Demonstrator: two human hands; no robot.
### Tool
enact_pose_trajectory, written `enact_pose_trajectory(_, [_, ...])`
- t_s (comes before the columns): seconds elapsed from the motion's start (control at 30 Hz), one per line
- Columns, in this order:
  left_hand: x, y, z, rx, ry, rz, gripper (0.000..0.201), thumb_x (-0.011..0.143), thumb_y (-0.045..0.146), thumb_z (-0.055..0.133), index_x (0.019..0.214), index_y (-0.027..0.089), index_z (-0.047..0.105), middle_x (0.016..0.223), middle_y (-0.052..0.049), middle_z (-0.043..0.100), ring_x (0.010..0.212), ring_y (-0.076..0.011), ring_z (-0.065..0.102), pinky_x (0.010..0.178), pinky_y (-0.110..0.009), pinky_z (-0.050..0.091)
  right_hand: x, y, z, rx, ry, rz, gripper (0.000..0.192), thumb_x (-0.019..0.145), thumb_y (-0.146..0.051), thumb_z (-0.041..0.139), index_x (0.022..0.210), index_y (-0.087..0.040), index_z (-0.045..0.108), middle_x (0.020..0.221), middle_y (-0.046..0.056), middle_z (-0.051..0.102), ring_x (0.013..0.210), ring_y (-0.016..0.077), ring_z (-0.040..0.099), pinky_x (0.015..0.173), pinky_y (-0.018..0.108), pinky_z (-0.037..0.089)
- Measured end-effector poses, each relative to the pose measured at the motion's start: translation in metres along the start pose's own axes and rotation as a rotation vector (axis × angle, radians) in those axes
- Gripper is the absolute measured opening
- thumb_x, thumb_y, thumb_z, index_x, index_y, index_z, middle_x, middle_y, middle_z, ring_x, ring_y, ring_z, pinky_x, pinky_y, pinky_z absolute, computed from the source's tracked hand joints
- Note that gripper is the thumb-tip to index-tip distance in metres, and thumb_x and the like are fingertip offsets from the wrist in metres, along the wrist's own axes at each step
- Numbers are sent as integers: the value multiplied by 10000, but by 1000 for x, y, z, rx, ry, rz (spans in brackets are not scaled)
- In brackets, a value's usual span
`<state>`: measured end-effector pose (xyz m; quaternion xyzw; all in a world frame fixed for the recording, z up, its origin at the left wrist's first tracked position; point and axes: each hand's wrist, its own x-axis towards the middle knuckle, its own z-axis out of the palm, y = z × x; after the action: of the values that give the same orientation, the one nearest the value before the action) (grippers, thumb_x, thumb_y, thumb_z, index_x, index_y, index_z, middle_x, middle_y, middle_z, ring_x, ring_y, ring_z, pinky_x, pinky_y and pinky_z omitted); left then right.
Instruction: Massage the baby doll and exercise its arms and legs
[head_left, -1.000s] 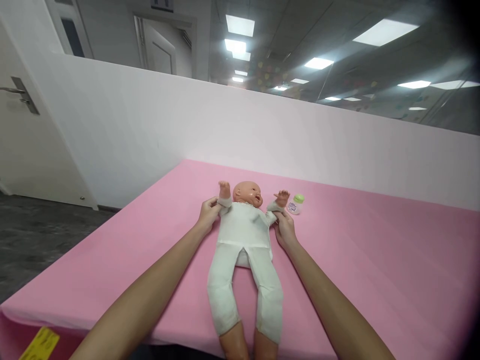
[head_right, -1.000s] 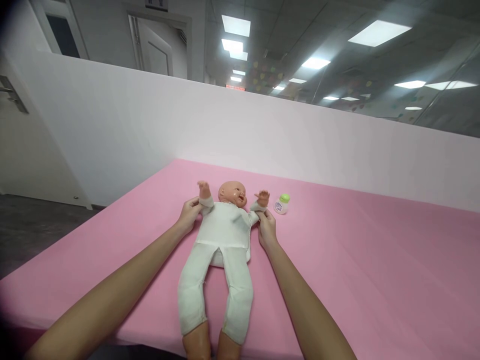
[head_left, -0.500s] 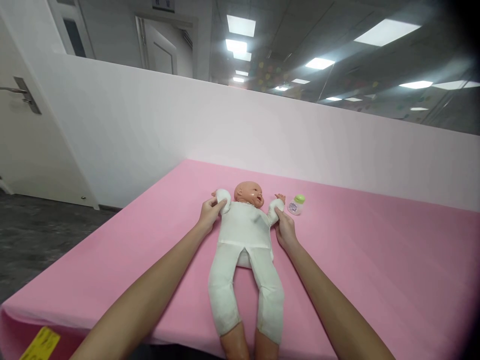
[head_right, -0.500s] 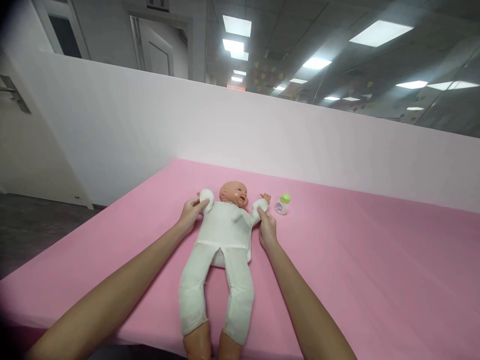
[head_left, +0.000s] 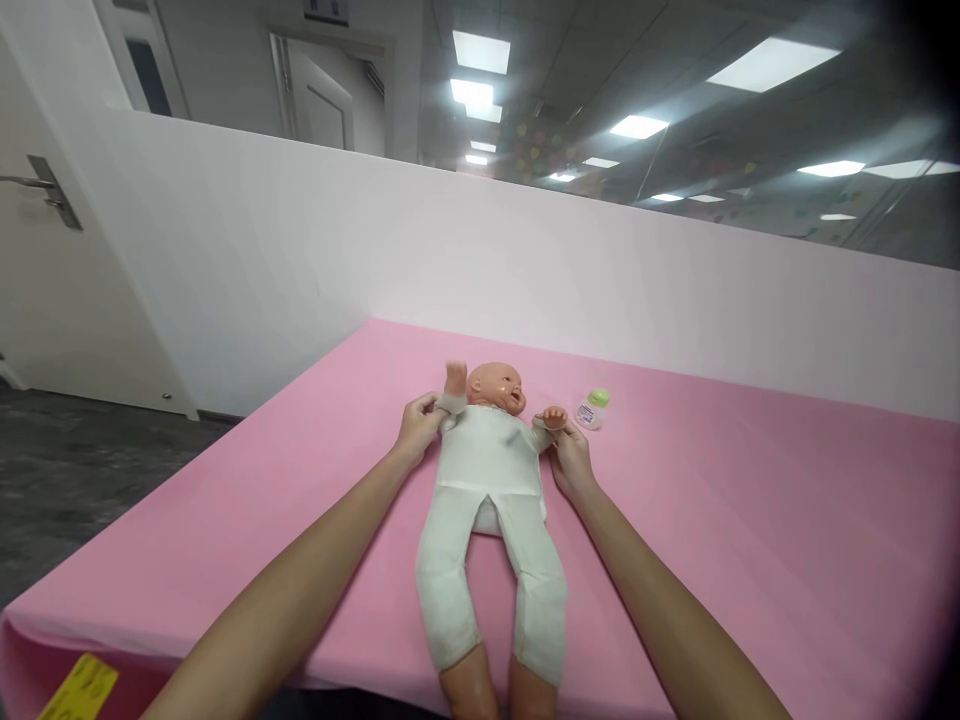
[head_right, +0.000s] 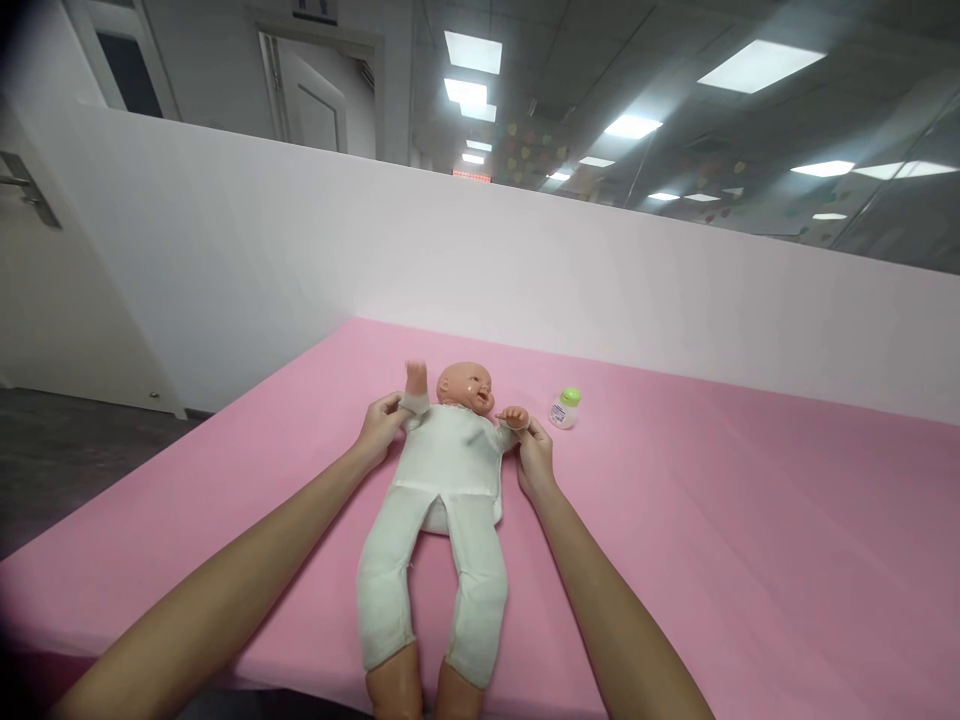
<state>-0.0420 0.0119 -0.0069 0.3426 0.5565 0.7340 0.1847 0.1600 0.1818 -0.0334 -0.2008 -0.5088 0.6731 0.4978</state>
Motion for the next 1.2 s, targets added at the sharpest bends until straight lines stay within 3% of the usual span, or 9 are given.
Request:
enact_pose_trajectory(0.1, [-1, 0, 1, -9, -2, -31, 213, 648, 301, 729, 808, 162, 743, 794, -38, 684, 695, -158, 552, 603, -253, 381, 2, 2, -2, -56, 72, 33, 369, 679, -475, 862, 908, -211, 745, 830, -5, 716, 662, 130, 585, 566, 257, 458])
enact_pose_trajectory(0.2, [-1, 1, 2, -21, -5, -41, 259, 677, 362, 764, 834, 157, 742, 780, -35, 674, 675, -148, 535, 583, -244, 369, 5, 7, -6, -93, 145, 67, 394, 683, -541, 856, 833, -211, 704, 591, -68, 564, 505, 95, 436, 453, 240, 344])
enact_pose_trajectory(0.4, [2, -4, -1, -18, 20, -74, 446, 704, 553, 819, 833, 136, 729, 785, -54, 668, 648, -141, 513, 566, -248, 353, 7, 8, -7, -78, 161, 102, 432, 667, -584, 850, 798, -200, 702, 637, -30, 627, 612, 158, 577, 535, 277, 466])
enact_pose_trajectory(0.57, [4, -8, -3, -6, 12, -79, 405, 732, 536, 805, 824, 148, 731, 765, -39, 660, 629, -135, 504, 560, -254, 343, 6, 4, -3, -52, 171, 121, 357, 661, -504, 857, 769, -216, 676, 685, -12, 652, 713, 200, 641, 632, 318, 517])
enact_pose_trajectory(0.83, [3, -5, -1, 2, 3, -35, 212, 687, 360, 763, 720, 159, 703, 679, -7, 601, 613, -124, 459, 553, -245, 302, 7, 5, -4, -15, 187, 128, 279, 654, -376, 812, 684, -230, 576, 637, -45, 563, 646, 158, 553, 590, 290, 475])
enact_pose_trajectory(1.0, [1, -1, 0, -39, -30, -37, 238, 697, 370, 778, 790, 157, 729, 717, -20, 624, 629, -126, 473, 565, -247, 327, 6, 4, -5, -49, 126, 85, 235, 631, -325, 772, 684, -225, 566, 654, -50, 557, 632, 136, 518, 572, 271, 435])
enact_pose_trajectory(1.2, [1, 0, -1, -31, -17, -73, 414, 720, 536, 823, 742, 140, 702, 740, -41, 632, 647, -134, 491, 580, -259, 343, 4, 0, -1, -31, 118, 105, 197, 628, -299, 747, 698, -222, 580, 636, -54, 541, 623, 131, 502, 564, 262, 420])
